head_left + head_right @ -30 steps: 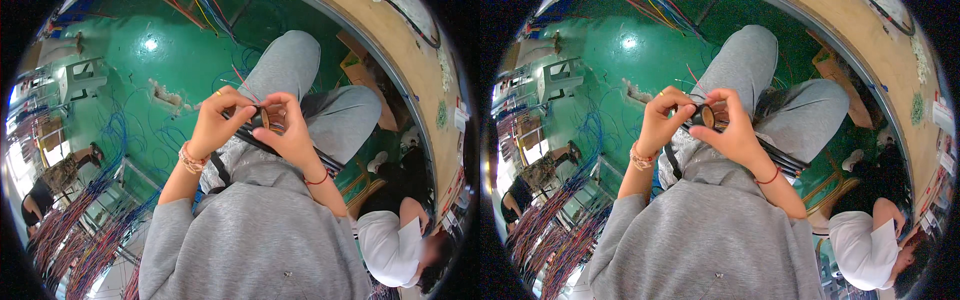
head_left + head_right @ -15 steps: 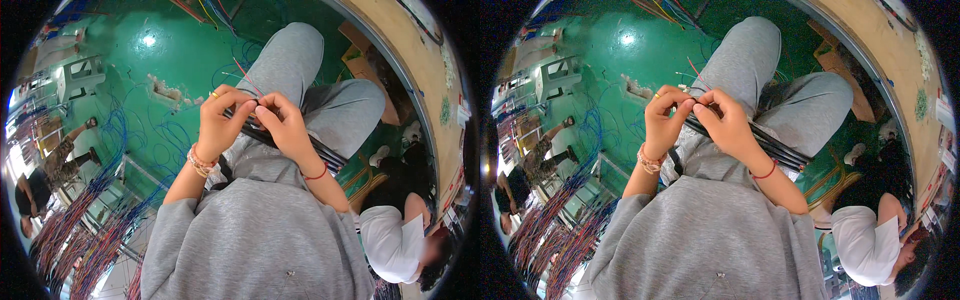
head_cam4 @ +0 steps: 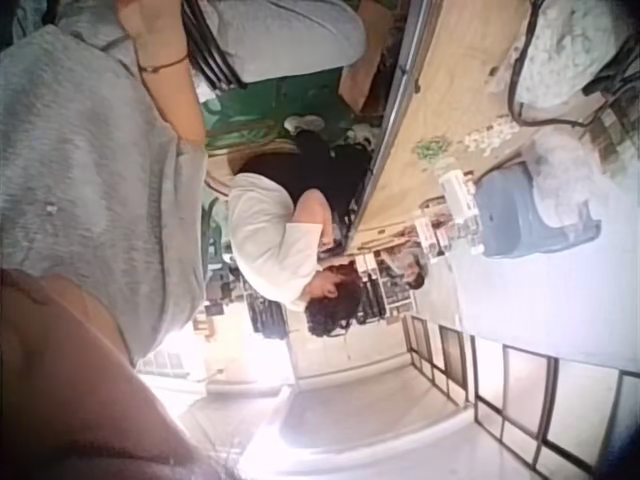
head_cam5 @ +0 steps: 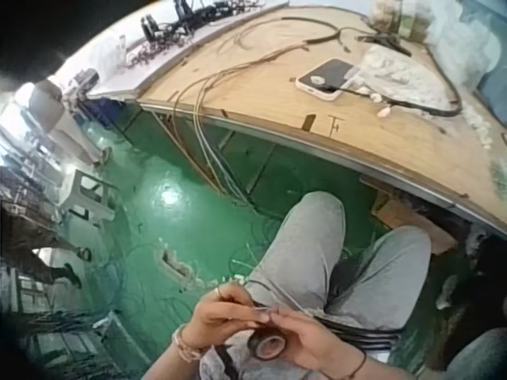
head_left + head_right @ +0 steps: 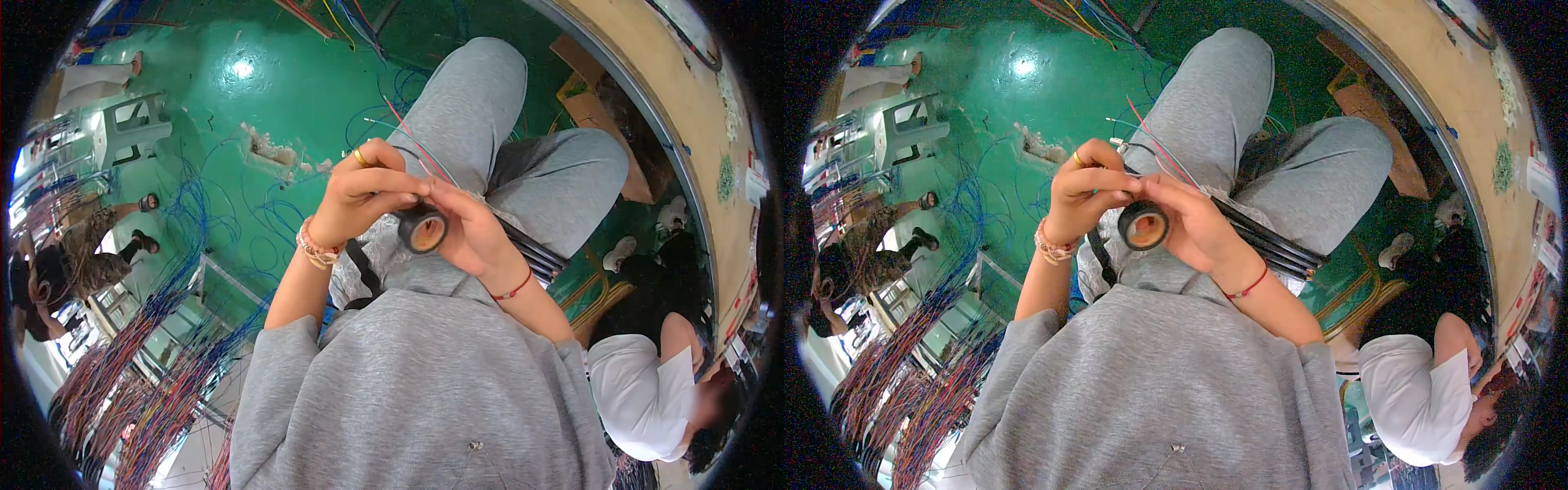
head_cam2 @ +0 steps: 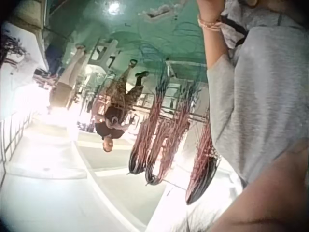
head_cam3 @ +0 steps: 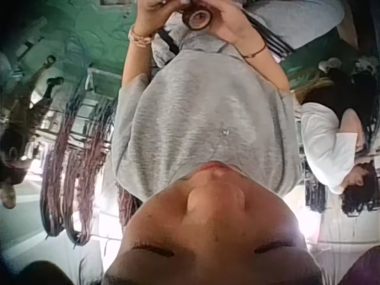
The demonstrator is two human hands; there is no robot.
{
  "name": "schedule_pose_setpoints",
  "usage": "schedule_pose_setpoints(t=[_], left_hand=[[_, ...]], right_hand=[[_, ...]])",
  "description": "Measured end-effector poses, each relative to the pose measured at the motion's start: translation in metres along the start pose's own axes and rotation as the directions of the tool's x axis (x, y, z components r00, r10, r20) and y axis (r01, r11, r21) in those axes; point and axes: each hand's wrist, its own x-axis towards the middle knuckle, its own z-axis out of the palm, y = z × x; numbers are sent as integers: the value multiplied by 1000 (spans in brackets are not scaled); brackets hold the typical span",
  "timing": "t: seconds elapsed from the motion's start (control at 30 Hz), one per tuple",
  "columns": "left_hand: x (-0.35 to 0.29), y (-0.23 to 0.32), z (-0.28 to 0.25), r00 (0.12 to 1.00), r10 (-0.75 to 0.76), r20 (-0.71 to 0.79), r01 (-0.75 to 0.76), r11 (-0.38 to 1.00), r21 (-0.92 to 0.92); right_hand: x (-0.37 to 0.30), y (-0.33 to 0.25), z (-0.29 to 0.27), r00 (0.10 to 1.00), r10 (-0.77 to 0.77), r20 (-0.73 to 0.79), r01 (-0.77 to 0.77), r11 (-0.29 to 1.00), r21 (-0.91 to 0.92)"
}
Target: Manually bundling colored wires and attaching plastic connectors to assemble wiring harnesses.
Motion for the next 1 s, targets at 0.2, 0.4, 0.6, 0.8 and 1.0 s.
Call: schedule_pose_setpoints(t=[0.2,0.4,0.6,0.8,1.0], left_hand=[[0,-1,-3,999,-17,35,17,1000,2],[2,1,-3,995,-61,73,63,998,-15],[-3,7,-6,947,-306,97,311,949,-41],[-5,9,-12,779,-622,-77,592,771,-236],[-10,22,0,729,-684,-25,615,669,-417]], right_hand=[[-1,0,-6,982,17,188,21,980,-196],[15,3,-14,936,73,344,-42,994,-97],[5,10,-12,999,-9,37,12,996,-83],[9,24,-10,976,-70,-205,25,976,-214],[23,29,-1,939,-255,-229,220,961,-170]])
